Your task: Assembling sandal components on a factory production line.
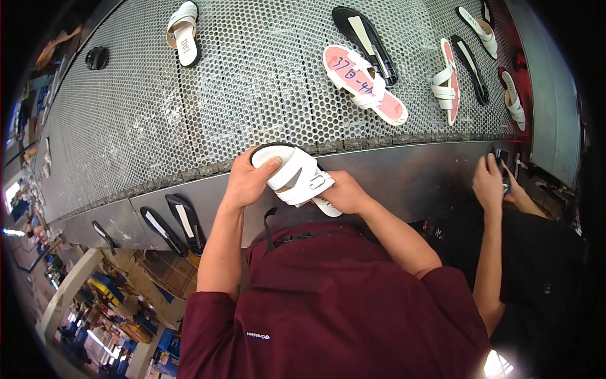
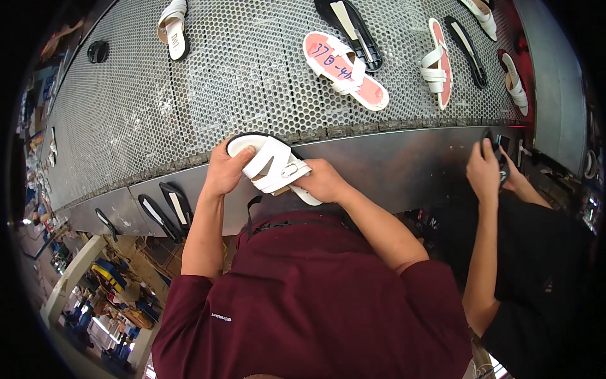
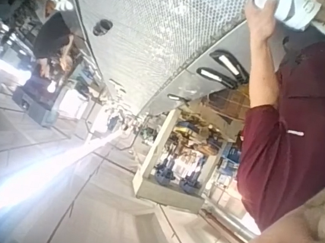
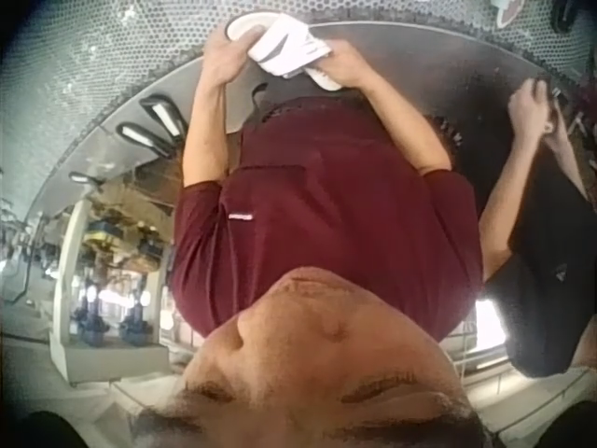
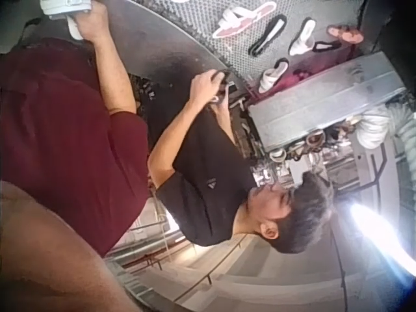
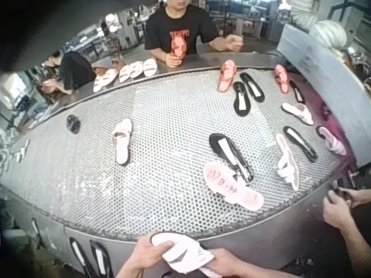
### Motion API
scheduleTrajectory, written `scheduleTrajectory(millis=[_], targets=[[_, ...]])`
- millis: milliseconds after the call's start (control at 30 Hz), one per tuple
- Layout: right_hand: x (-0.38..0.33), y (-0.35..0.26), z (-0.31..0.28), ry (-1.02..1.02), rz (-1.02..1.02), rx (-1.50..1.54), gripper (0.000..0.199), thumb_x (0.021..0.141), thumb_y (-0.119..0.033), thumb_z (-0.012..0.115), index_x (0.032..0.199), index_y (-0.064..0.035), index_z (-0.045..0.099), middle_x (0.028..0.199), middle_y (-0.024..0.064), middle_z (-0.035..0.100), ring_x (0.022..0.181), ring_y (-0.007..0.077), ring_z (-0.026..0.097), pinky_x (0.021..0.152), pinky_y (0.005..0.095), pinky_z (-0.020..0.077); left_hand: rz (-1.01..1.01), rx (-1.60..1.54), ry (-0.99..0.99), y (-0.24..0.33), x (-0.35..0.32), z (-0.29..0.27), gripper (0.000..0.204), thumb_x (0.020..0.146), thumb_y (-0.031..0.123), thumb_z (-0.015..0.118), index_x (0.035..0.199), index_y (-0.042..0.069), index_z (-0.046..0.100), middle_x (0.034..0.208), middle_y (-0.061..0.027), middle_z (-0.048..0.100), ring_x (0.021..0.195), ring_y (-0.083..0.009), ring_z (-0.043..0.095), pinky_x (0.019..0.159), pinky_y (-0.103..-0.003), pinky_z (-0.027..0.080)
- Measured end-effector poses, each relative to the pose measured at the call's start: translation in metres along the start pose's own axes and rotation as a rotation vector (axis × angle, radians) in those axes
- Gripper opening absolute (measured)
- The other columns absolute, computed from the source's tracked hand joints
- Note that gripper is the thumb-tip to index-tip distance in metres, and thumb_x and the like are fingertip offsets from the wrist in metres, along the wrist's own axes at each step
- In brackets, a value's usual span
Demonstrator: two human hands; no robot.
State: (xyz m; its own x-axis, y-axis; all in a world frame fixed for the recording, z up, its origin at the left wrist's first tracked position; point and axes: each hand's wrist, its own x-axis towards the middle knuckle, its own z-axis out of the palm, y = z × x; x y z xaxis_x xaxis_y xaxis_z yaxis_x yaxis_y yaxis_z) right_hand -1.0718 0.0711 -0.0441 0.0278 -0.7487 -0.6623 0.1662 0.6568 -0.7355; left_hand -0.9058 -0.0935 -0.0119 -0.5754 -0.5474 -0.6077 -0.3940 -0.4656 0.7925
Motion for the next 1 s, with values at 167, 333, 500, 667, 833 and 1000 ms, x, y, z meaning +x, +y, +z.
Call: scheduleTrajectory(millis=[167, 333, 500, 667, 833, 1000], targets=[[-0.004, -0.009, -0.007, -0.043, -0.009, -0.055, 0.024, 0.084, -0.017, 0.067, 0.105, -0.0052, 0.068, 0.090, 0.0059, 0.070, 0.078, 0.0096, 0.062, 0.073, 0.0286, 0.0497, 0.027, -0.023, 0.100, -0.007, -0.009, 0.006, 0.022, 0.086, 0.012, 0.065, 0.102, -0.004, 0.063, 0.094, -0.0082, 0.067, 0.083, -0.0121, 0.062, 0.075, -0.028, 0.051], [-0.002, 0.005, -0.011, -0.068, 0.001, -0.163, 0.029, 0.083, -0.025, 0.067, 0.104, -0.0048, 0.068, 0.092, 0.0116, 0.070, 0.080, 0.0180, 0.065, 0.076, 0.0318, 0.0494, -0.063, 0.157, 0.024, -0.008, -0.010, -0.013, 0.024, 0.085, 0.014, 0.066, 0.102, -0.001, 0.063, 0.092, -0.0077, 0.067, 0.080, -0.0111, 0.061, 0.072, -0.027, 0.050], [-0.006, 0.002, -0.018, -0.104, -0.062, -0.300, 0.033, 0.083, -0.032, 0.065, 0.100, -0.0028, 0.068, 0.090, 0.0182, 0.068, 0.081, 0.0286, 0.065, 0.076, 0.0351, 0.0486, -0.063, 0.552, -0.120, 0.025, -0.008, 0.000, 0.025, 0.087, 0.017, 0.061, 0.101, -0.003, 0.064, 0.085, -0.0088, 0.067, 0.080, -0.0136, 0.061, 0.072, -0.029, 0.048], [-0.012, -0.004, -0.029, -0.113, -0.014, -0.338, 0.039, 0.081, -0.038, 0.067, 0.094, -0.0011, 0.069, 0.088, 0.0195, 0.067, 0.080, 0.0301, 0.065, 0.074, 0.0356, 0.0484, 0.013, 0.507, -0.021, 0.005, -0.007, 0.015, 0.023, 0.088, 0.017, 0.060, 0.093, -0.005, 0.066, 0.086, -0.0103, 0.068, 0.080, -0.0137, 0.061, 0.073, -0.028, 0.048], [-0.027, 0.017, -0.051, 0.014, -0.035, -0.495, 0.045, 0.076, -0.042, 0.070, 0.086, 0.0016, 0.067, 0.078, 0.0171, 0.067, 0.073, 0.0275, 0.065, 0.069, 0.0352, 0.0490, -0.026, 0.433, 0.041, -0.025, -0.005, 0.005, 0.023, 0.088, 0.016, 0.060, 0.097, -0.004, 0.066, 0.086, -0.0094, 0.068, 0.080, -0.0121, 0.060, 0.073, -0.027, 0.048], [-0.041, 0.040, -0.059, 0.165, 0.121, -0.194, 0.033, 0.081, -0.031, 0.068, 0.083, 0.0011, 0.065, 0.067, 0.0092, 0.066, 0.058, 0.0146, 0.063, 0.057, 0.0289, 0.0486, 0.026, 0.389, 0.298, -0.071, -0.010, 0.010, 0.025, 0.086, 0.016, 0.064, 0.103, -0.003, 0.064, 0.095, -0.0113, 0.067, 0.087, -0.0192, 0.062, 0.079, -0.031, 0.047]])
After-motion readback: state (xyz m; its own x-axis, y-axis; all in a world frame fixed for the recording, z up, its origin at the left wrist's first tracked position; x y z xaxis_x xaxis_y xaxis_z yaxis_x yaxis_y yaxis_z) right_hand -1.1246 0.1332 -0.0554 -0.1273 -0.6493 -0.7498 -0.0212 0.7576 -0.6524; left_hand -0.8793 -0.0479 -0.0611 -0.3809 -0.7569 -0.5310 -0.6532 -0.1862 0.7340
